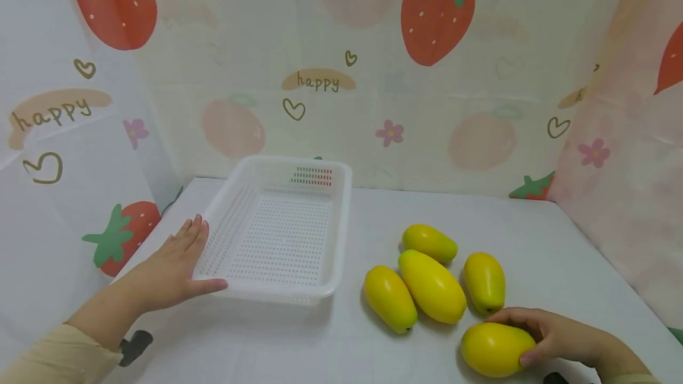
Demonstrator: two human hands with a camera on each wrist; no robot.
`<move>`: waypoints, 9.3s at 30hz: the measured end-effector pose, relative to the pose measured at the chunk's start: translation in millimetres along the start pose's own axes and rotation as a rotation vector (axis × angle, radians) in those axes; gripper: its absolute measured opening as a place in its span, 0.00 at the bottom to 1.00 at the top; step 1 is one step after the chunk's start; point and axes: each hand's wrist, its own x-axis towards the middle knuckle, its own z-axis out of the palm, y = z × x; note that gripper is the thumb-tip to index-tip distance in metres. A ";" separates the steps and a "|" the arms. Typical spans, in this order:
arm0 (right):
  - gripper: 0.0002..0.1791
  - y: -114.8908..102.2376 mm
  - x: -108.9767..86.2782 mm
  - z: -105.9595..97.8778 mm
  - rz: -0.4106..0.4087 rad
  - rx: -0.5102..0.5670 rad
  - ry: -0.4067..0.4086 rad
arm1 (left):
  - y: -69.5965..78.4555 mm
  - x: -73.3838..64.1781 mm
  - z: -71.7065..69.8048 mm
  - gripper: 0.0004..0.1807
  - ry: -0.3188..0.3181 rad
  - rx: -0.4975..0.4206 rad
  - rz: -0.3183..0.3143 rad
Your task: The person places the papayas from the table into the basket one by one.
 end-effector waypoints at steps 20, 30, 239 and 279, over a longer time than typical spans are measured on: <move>0.25 -2.4 -1.7 -1.9 -0.017 0.067 0.057 | -2.3 0.8 2.1 0.66 0.006 0.014 0.004; 0.23 -5.4 -2.4 -3.6 0.019 0.103 0.071 | -0.4 1.8 2.6 0.67 -0.015 0.016 -0.034; 0.19 -194.3 373.3 62.6 0.101 -0.380 0.293 | 2.6 11.3 -0.6 0.65 -0.037 0.093 0.009; 0.17 -216.2 299.5 27.2 -0.142 -0.142 0.305 | 7.1 9.2 -1.2 0.66 -0.052 0.078 -0.010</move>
